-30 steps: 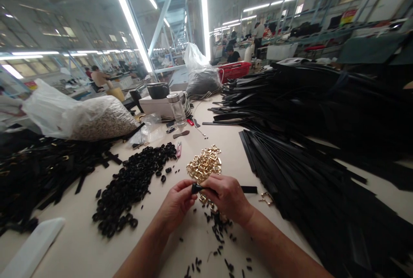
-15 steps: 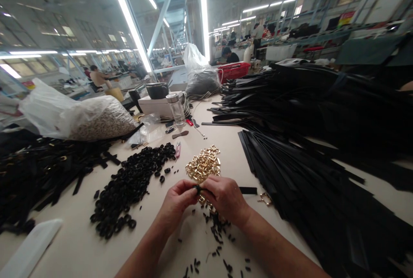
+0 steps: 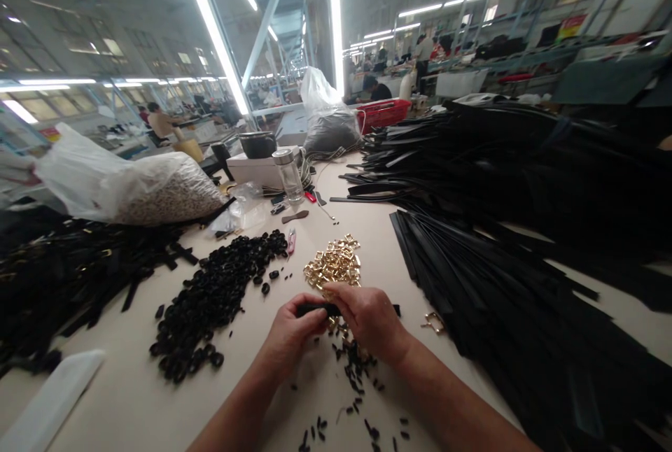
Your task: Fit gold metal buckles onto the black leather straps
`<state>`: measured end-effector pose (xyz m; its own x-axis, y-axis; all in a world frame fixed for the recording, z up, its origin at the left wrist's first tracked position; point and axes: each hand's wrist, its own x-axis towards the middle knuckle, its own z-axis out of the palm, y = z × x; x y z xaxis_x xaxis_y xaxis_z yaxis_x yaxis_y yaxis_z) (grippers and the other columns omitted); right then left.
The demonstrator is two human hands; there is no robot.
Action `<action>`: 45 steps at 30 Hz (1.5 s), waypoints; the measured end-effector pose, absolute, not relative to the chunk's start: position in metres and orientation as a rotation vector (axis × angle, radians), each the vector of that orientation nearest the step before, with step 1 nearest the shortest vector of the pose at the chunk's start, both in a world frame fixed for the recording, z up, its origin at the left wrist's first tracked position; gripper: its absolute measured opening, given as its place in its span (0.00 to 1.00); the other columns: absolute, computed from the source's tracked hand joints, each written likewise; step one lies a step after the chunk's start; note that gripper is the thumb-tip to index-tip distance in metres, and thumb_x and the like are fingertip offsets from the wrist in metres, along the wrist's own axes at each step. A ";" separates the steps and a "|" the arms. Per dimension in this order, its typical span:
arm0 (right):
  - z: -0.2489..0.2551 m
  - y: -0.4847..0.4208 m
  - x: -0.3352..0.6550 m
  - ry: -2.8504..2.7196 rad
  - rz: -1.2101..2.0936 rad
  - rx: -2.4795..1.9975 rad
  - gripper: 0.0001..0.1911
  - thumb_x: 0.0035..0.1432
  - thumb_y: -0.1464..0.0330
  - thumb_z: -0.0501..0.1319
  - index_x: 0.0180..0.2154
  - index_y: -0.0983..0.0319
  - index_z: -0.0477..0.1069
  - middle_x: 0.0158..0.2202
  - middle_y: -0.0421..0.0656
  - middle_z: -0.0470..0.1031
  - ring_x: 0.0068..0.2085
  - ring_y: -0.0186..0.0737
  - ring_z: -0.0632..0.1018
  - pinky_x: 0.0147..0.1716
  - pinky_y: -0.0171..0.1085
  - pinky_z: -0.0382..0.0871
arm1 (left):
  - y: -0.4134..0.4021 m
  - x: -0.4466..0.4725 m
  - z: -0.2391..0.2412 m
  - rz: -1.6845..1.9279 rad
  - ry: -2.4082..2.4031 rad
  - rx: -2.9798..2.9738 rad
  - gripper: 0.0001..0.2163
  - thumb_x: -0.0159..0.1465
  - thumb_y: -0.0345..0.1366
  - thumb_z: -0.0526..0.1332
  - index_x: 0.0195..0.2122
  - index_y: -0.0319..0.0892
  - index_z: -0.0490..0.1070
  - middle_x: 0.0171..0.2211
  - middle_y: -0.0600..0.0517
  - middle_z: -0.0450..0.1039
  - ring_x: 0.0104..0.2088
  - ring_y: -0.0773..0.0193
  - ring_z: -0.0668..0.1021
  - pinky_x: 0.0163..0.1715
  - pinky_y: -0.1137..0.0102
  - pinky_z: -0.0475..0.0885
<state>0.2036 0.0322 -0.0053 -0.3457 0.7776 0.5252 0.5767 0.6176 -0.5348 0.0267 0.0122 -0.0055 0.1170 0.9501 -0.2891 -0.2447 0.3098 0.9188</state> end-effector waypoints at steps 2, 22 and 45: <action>-0.005 0.032 0.204 -2.041 0.324 -1.073 0.13 0.68 0.67 0.51 0.47 0.58 0.72 0.36 0.41 0.82 0.34 0.38 0.81 0.32 0.33 0.68 | 0.013 0.025 -0.006 1.051 1.130 0.903 0.13 0.49 0.38 0.74 0.31 0.38 0.74 0.24 0.53 0.73 0.23 0.71 0.72 0.25 0.78 0.66; -0.006 0.030 0.204 -2.168 0.373 -1.004 0.08 0.61 0.66 0.61 0.43 0.59 0.71 0.37 0.42 0.77 0.37 0.41 0.78 0.36 0.37 0.65 | 0.013 0.024 -0.007 1.007 1.169 1.007 0.15 0.58 0.45 0.65 0.23 0.40 0.67 0.17 0.55 0.66 0.17 0.69 0.67 0.19 0.74 0.61; -0.009 0.056 0.236 -1.856 0.215 -1.403 0.04 0.60 0.68 0.59 0.34 0.60 0.72 0.30 0.41 0.77 0.31 0.40 0.77 0.31 0.35 0.61 | 0.028 0.035 0.022 0.648 1.434 2.059 0.03 0.56 0.34 0.66 0.31 0.45 0.76 0.35 0.50 0.75 0.30 0.62 0.74 0.31 0.70 0.66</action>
